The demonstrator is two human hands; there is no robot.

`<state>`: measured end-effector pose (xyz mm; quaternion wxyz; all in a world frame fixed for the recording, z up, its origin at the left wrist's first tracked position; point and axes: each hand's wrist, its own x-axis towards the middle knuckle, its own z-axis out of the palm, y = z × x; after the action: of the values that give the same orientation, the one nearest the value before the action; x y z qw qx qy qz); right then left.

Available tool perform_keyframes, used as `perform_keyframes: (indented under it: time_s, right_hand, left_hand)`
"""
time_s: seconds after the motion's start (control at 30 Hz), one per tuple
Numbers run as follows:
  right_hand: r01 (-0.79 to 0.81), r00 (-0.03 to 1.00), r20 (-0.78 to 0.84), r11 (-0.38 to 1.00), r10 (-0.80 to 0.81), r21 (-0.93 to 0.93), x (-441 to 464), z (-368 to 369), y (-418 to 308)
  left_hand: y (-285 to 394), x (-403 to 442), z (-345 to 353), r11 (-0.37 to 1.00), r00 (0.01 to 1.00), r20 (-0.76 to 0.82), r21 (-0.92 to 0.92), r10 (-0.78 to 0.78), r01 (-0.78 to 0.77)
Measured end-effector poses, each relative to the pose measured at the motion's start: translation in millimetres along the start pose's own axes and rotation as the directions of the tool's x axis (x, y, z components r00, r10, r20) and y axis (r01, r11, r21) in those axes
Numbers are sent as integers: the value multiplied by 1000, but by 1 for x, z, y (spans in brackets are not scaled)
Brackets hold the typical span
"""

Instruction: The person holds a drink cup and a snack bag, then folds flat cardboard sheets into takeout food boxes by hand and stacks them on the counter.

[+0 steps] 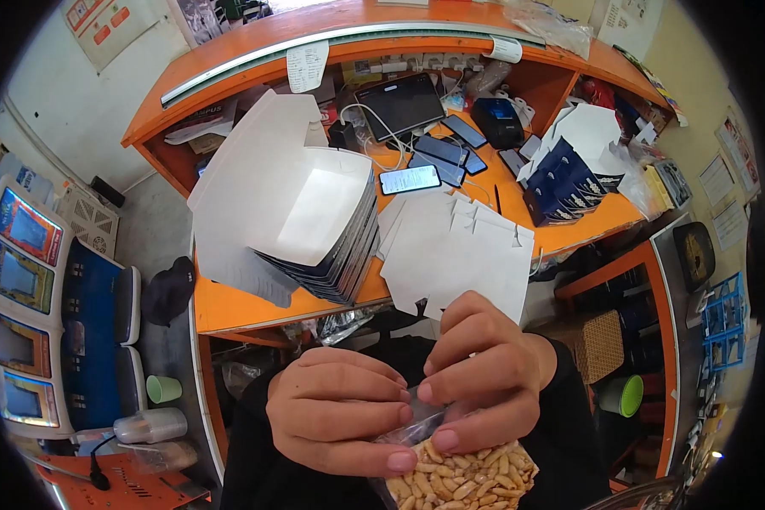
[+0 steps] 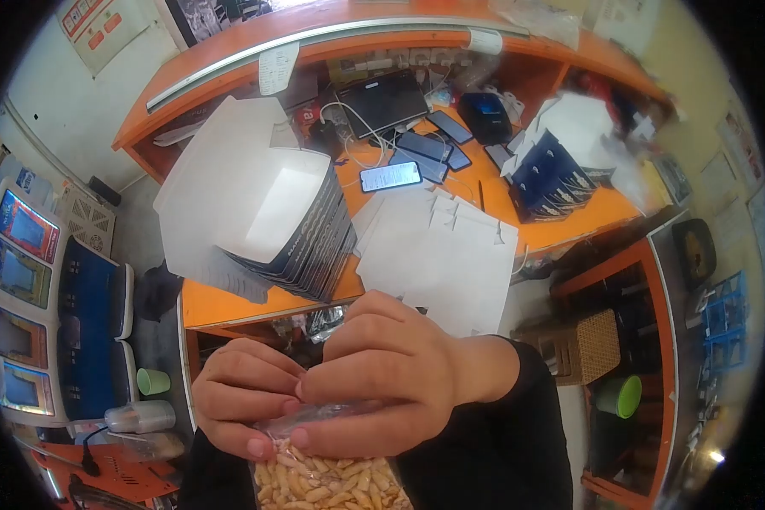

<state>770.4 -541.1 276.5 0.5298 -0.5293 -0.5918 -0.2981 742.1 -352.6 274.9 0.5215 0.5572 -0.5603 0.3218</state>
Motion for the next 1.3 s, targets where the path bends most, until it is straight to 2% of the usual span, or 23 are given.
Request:
perform_keyframes:
  time_s: [0.07,0.27,0.37,0.47,0.57,0.67,0.87,0.97,1.07,1.27,1.3]
  right_hand:
    - [-10,1000,-4,1000,10,-21,2,-4,-4]
    - [-21,999,-34,999,20,-43,-3,-7,-12]
    - [-18,999,-36,999,16,-39,-1,-6,-12]
    - [-18,999,-34,999,16,-38,0,-5,-14]
    - [-87,996,-37,994,85,-61,2,-4,-21]
    - [-8,1000,-16,999,7,-54,3,-5,-17]
    - [-50,998,-51,999,49,-10,6,-2,-26]
    - [-9,996,-86,999,12,33,3,0,-24]
    - [-41,996,-74,997,46,66,4,-2,-27]
    - [-20,997,-73,997,25,71,4,-2,-27]
    - [-21,998,-62,996,26,88,4,-3,-27]
  left_hand:
    - [1,-2,1,1000,1000,-27,0,-11,11]
    - [3,3,20,998,967,-254,69,18,0]
    - [5,4,2,1000,997,-79,7,3,-3]
    - [5,3,-2,1000,999,-46,-23,16,-17]
    - [4,3,-2,997,998,-47,-57,41,-44]
    - [9,5,0,995,998,-57,-98,14,-20]
    - [12,8,1,993,997,-70,-118,9,-18]
    - [12,9,4,996,996,-82,-84,32,-39]
    - [24,6,1,993,994,-12,-56,-107,107]
    - [26,-6,-2,998,999,-7,-43,-37,36]
    - [25,-6,3,999,997,-74,-36,-13,11]
